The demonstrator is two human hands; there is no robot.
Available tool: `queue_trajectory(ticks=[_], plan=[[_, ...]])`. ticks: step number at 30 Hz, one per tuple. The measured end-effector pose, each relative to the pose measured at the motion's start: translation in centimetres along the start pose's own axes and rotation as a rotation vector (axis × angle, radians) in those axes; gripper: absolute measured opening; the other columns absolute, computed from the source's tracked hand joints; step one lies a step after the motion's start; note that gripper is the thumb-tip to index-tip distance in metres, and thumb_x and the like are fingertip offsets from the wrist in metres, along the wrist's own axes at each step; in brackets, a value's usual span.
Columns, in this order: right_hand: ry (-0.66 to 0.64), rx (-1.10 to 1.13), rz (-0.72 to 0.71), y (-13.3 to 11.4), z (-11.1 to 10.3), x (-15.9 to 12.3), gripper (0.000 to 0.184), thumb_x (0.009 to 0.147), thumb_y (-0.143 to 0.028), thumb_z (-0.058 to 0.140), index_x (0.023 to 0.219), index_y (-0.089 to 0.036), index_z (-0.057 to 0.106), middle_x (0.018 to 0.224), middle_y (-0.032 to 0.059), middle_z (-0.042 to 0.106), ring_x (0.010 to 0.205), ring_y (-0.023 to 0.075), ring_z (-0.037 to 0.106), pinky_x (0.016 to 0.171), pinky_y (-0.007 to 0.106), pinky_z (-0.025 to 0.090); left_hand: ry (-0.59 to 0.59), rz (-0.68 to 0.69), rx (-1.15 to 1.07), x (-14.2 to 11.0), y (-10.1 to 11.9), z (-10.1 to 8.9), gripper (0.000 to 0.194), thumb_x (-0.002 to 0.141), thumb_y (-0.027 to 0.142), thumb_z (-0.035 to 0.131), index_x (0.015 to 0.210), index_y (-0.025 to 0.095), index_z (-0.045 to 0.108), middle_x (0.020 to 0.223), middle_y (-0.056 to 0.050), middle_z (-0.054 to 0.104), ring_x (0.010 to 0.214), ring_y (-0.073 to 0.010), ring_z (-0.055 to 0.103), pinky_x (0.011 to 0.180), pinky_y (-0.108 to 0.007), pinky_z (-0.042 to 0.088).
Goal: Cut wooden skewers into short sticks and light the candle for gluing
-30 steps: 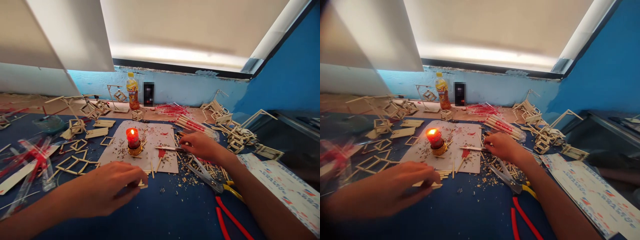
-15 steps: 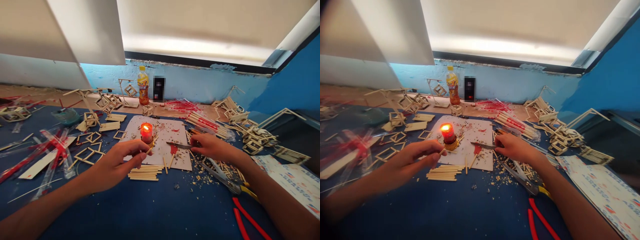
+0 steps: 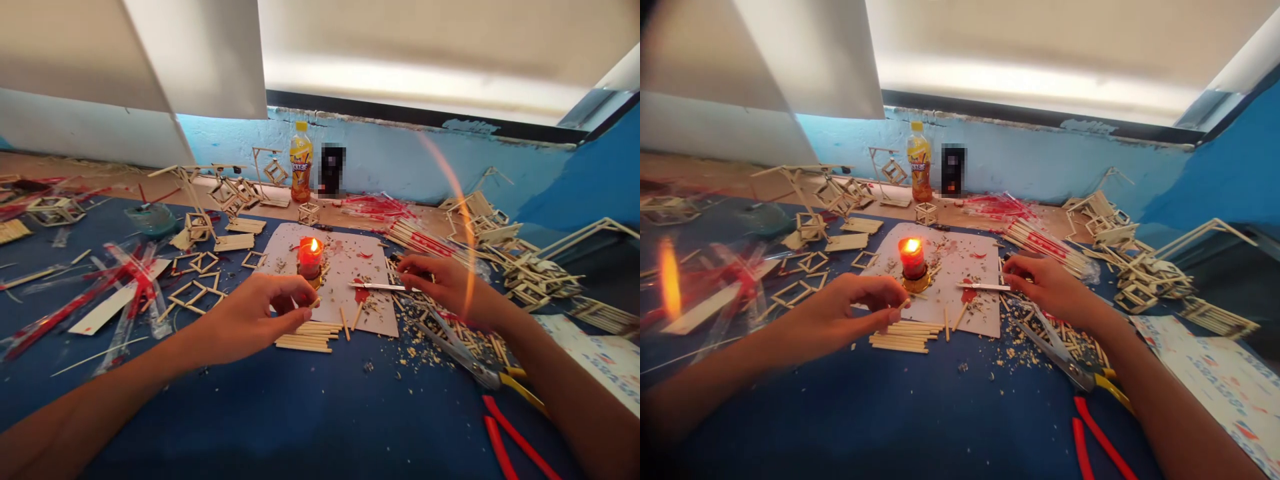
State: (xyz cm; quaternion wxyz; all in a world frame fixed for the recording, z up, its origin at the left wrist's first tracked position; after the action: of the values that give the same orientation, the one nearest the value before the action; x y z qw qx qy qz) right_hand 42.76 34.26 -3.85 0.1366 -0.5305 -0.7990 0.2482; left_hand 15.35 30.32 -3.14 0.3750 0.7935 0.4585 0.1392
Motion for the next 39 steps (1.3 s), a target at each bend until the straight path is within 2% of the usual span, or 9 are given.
queue_trajectory(ticks=[4, 7, 11, 16, 19, 21, 25, 29, 39], plan=[[0.039, 0.054, 0.021, -0.2, -0.2, -0.1, 0.037, 0.101, -0.053, 0.053, 0.12, -0.024, 0.066, 0.097, 0.0055, 0.071, 0.083, 0.0214, 0.062, 0.07, 0.033, 0.046, 0.159, -0.095, 0.478, 0.4, -2.1, -2.1, 0.012, 0.084, 0.029, 0.06, 0.086, 0.023, 0.071, 0.073, -0.002, 0.07, 0.062, -0.0166, 0.06, 0.055, -0.027, 0.033], [0.029, 0.116, -0.013, -1.1, 0.0, -0.4, 0.033, 0.097, -0.054, 0.061, 0.11, -0.025, 0.07, 0.094, 0.0038, 0.071, 0.082, 0.0199, 0.062, 0.071, 0.032, 0.047, 0.198, -0.136, 0.56, 0.6, -3.3, -2.6, 0.01, 0.08, 0.027, 0.062, 0.082, 0.024, 0.071, 0.075, -0.003, 0.071, 0.063, -0.0193, 0.059, 0.055, -0.028, 0.025], [0.011, 0.239, -0.067, -2.9, 0.0, -1.2, 0.027, 0.093, -0.051, 0.071, 0.103, -0.026, 0.074, 0.091, 0.0015, 0.071, 0.081, 0.017, 0.062, 0.069, 0.029, 0.047, 0.213, -0.115, 0.547, 0.4, -3.3, -2.5, 0.01, 0.08, 0.028, 0.065, 0.081, 0.024, 0.074, 0.079, -0.005, 0.073, 0.069, -0.0234, 0.063, 0.06, -0.03, 0.033], [-0.098, 0.395, -0.137, -5.6, 1.2, -2.8, 0.018, 0.1, -0.042, 0.065, 0.106, -0.026, 0.072, 0.085, -0.0004, 0.075, 0.074, 0.0138, 0.069, 0.068, 0.025, 0.054, 0.217, 0.06, 0.285, -0.2, 0.7, -0.8, 0.026, 0.094, 0.04, 0.062, 0.115, 0.027, 0.07, 0.1, -0.001, 0.075, 0.085, -0.0175, 0.069, 0.077, -0.03, 0.053], [-0.137, 0.367, -0.215, -7.8, 1.9, -3.6, 0.012, 0.103, -0.037, 0.062, 0.106, -0.028, 0.07, 0.085, -0.0026, 0.076, 0.073, 0.0122, 0.071, 0.066, 0.022, 0.053, 0.115, 0.14, -0.366, -0.5, 3.0, 1.3, 0.037, 0.088, 0.035, 0.075, 0.122, 0.024, 0.065, 0.105, 0.0, 0.075, 0.083, -0.0129, 0.072, 0.076, -0.026, 0.059], [-0.124, 0.317, -0.242, -8.8, 2.0, -3.9, 0.014, 0.103, -0.038, 0.061, 0.103, -0.029, 0.07, 0.082, -0.0033, 0.075, 0.072, 0.0119, 0.071, 0.065, 0.021, 0.052, 0.062, 0.085, -0.695, -0.4, 3.3, 2.7, 0.037, 0.08, 0.026, 0.083, 0.113, 0.022, 0.068, 0.1, 0.001, 0.075, 0.079, -0.0109, 0.072, 0.073, -0.023, 0.06], [-0.095, 0.218, -0.253, -9.4, 2.3, -3.8, 0.019, 0.104, -0.042, 0.058, 0.102, -0.029, 0.071, 0.082, -0.0031, 0.076, 0.068, 0.012, 0.07, 0.063, 0.022, 0.05, -0.036, -0.12, -0.998, 0.2, 2.2, 5.2, 0.03, 0.071, 0.018, 0.089, 0.095, 0.016, 0.072, 0.083, 0.001, 0.077, 0.067, -0.0083, 0.069, 0.064, -0.019, 0.056], [-0.102, 0.174, -0.291, -9.3, 2.9, -3.6, 0.017, 0.104, -0.04, 0.058, 0.105, -0.028, 0.07, 0.084, -0.0038, 0.076, 0.069, 0.0109, 0.069, 0.064, 0.02, 0.049, -0.083, -0.174, -1.075, 0.7, 1.9, 5.9, 0.033, 0.068, 0.025, 0.093, 0.09, 0.013, 0.072, 0.071, 0.0, 0.075, 0.06, -0.0103, 0.069, 0.06, -0.021, 0.056], [0.002, 0.221, -0.391, -10.6, 2.2, -4.3, 0.011, 0.106, -0.033, 0.058, 0.109, -0.03, 0.068, 0.083, -0.0089, 0.076, 0.069, 0.0058, 0.071, 0.067, 0.015, 0.048, -0.109, -0.114, -0.857, -0.3, 2.6, 4.6, 0.011, 0.086, 0.021, 0.078, 0.081, 0.014, 0.07, 0.068, 0.003, 0.072, 0.061, -0.0078, 0.065, 0.062, -0.019, 0.054]])
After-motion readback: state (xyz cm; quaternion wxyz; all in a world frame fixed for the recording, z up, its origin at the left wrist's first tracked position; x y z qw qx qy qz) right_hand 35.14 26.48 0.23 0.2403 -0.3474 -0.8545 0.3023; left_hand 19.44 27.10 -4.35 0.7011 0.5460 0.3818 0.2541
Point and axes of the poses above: each hand's wrist, its own x-axis towards the middle knuckle, its own z-axis out of the palm, y = z × x, the point moved 9 cm from there along x, towards the middle knuckle
